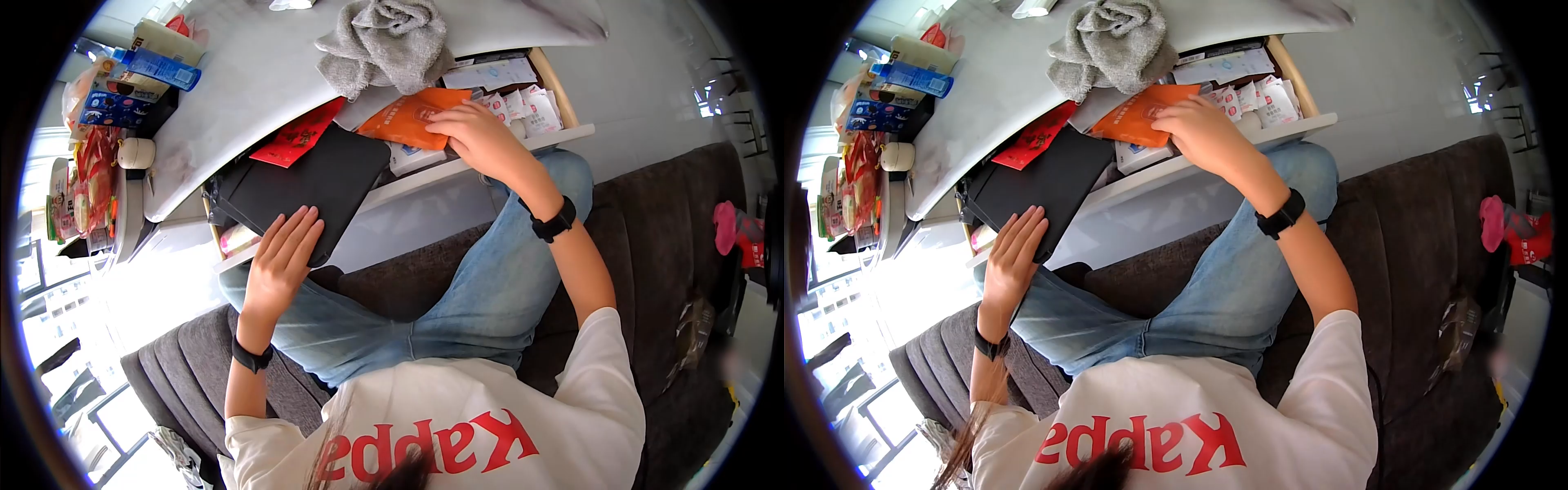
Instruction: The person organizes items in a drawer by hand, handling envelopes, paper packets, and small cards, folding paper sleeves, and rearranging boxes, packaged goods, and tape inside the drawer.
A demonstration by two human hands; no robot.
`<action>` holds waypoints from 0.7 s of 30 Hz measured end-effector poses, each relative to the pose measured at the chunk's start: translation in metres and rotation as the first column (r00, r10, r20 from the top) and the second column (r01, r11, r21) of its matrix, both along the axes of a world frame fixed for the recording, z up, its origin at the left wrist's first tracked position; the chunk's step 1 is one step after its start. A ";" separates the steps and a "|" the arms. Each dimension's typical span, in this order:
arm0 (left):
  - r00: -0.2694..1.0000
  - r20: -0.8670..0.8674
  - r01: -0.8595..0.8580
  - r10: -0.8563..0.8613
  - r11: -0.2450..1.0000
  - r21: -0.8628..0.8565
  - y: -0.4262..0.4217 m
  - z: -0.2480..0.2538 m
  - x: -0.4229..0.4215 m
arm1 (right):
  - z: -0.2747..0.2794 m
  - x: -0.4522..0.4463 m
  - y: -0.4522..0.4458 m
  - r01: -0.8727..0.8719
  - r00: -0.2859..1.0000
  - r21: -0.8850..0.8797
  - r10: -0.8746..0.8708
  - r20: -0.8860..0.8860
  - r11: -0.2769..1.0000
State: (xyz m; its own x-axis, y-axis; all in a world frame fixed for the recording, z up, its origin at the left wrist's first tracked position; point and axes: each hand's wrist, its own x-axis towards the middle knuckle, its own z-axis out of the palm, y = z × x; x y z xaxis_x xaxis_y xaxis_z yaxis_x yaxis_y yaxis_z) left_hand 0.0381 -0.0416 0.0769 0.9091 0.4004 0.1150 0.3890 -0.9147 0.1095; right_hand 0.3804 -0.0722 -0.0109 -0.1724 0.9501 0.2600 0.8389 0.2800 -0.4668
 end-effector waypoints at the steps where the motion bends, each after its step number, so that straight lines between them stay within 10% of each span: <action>1: 1.000 -0.003 -0.004 0.004 1.000 -0.017 0.000 0.001 -0.004 | 0.002 -0.001 -0.001 -0.003 1.000 0.046 0.002 0.004 0.999; 21: 0.984 -0.153 -0.154 0.092 0.868 -0.472 0.008 0.011 -0.001 | 0.004 -0.086 0.003 0.052 0.783 0.001 -0.040 -0.621 0.999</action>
